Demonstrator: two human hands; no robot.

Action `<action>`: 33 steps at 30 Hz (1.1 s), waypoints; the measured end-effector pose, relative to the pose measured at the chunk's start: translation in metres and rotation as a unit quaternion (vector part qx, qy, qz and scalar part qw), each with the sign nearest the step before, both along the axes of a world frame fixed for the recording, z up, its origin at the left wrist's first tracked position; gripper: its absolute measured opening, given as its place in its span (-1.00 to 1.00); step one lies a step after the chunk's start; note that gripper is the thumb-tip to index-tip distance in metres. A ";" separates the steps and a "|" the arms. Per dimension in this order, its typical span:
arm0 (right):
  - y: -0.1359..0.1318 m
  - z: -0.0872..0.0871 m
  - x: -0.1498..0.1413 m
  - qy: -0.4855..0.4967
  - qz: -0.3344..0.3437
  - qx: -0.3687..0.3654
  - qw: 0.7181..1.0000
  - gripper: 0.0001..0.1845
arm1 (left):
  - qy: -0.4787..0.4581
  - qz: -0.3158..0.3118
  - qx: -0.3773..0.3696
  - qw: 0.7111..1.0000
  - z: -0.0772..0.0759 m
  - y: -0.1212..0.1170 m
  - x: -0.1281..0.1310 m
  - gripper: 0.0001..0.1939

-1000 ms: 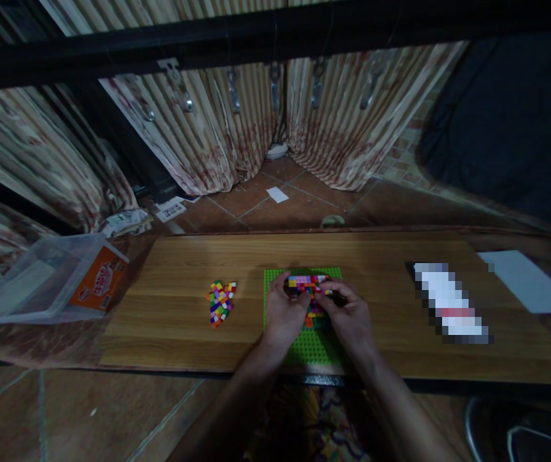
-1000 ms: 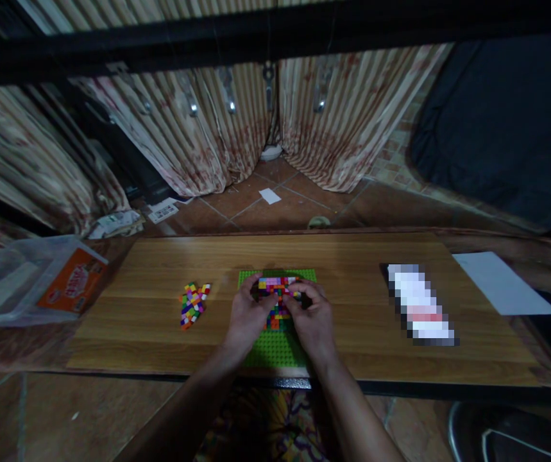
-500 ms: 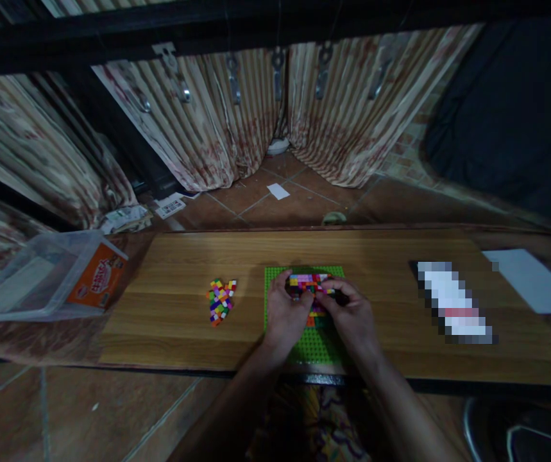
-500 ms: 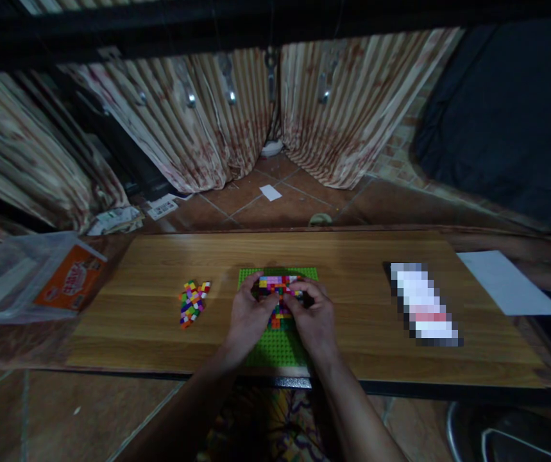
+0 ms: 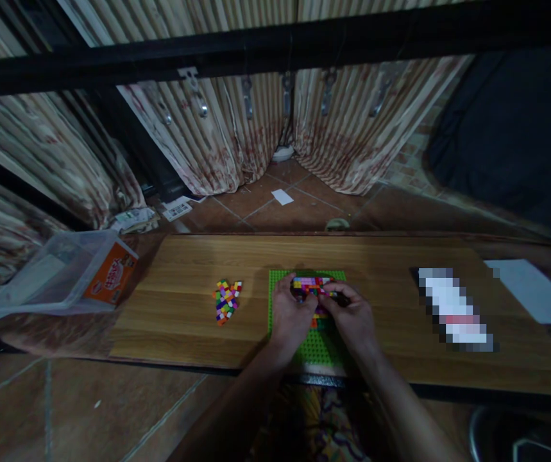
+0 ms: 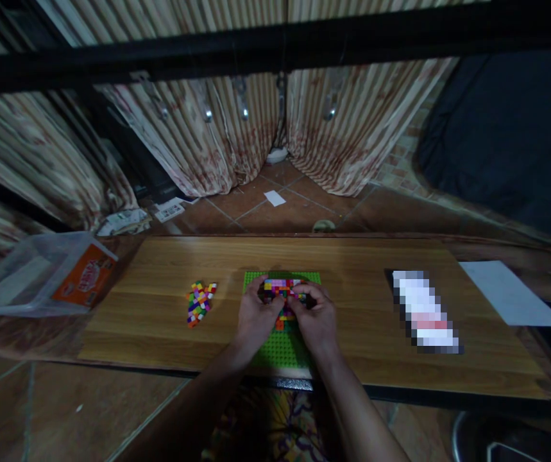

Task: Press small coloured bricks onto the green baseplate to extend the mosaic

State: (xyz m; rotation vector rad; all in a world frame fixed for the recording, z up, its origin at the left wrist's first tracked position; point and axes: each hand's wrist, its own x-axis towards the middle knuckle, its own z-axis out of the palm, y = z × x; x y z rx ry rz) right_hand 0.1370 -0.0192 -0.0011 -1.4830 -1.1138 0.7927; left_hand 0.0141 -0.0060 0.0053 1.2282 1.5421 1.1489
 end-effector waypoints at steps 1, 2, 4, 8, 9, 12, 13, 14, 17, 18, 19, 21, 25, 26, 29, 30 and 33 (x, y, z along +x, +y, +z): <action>0.000 -0.001 0.000 0.004 0.004 -0.005 1.000 -0.78 | 0.014 0.003 0.000 1.000 0.000 -0.001 0.001 -0.43; 0.000 -0.002 0.001 0.009 0.008 -0.009 1.000 -0.76 | 0.027 0.007 0.002 1.000 0.002 -0.003 0.001 -0.42; -0.001 -0.003 0.001 0.020 0.010 -0.013 1.000 -0.73 | 0.050 0.017 0.018 0.998 0.006 -0.010 0.000 -0.42; -0.008 0.000 0.000 0.040 -0.014 -0.006 0.999 -0.65 | 0.112 0.034 0.085 0.990 0.015 -0.033 -0.025 -0.47; -0.011 0.002 0.000 0.043 -0.024 -0.004 0.999 -0.64 | 0.132 0.038 0.097 0.986 0.016 -0.040 -0.037 -0.51; -0.020 0.008 0.000 0.042 -0.047 -0.009 0.998 -0.63 | 0.192 0.082 0.108 0.972 0.010 -0.059 -0.085 -0.63; -0.022 0.010 -0.001 0.040 -0.056 -0.011 0.998 -0.64 | 0.212 0.100 0.098 0.967 0.007 -0.064 -0.102 -0.67; -0.024 0.012 -0.002 0.038 -0.063 -0.011 0.997 -0.65 | 0.234 0.121 0.090 0.961 0.004 -0.068 -0.117 -0.70; -0.030 0.012 -0.004 0.018 -0.066 -0.002 0.998 -0.69 | 0.308 0.140 0.065 0.939 -0.004 -0.075 -0.151 -0.77; -0.031 0.011 -0.004 0.007 -0.063 0.003 0.998 -0.70 | 0.333 0.139 0.062 0.931 -0.005 -0.076 -0.156 -0.79; -0.033 0.009 -0.004 -0.004 -0.059 0.011 0.998 -0.70 | 0.355 0.132 0.060 0.923 -0.006 -0.077 -0.158 -0.81; -0.034 0.005 -0.003 -0.022 -0.055 0.024 0.998 -0.70 | 0.393 0.119 0.063 0.910 -0.007 -0.076 -0.158 -0.86; -0.035 0.002 0.000 -0.031 -0.056 0.036 0.997 -0.71 | 0.430 0.103 0.075 0.894 -0.007 -0.072 -0.151 -0.91; -0.035 0.003 0.000 -0.029 -0.058 0.038 0.997 -0.71 | 0.433 0.101 0.076 0.893 -0.007 -0.071 -0.151 -0.90; -0.037 0.006 -0.002 -0.024 -0.053 0.041 0.997 -0.74 | 0.436 0.097 0.075 0.892 -0.007 -0.069 -0.150 -0.90; -0.037 0.007 -0.003 -0.023 -0.051 0.044 0.997 -0.75 | 0.436 0.097 0.077 0.892 -0.007 -0.068 -0.150 -0.90; -0.039 0.007 -0.005 -0.018 -0.054 0.054 0.997 -0.76 | 0.432 0.094 0.088 0.893 -0.007 -0.066 -0.149 -0.88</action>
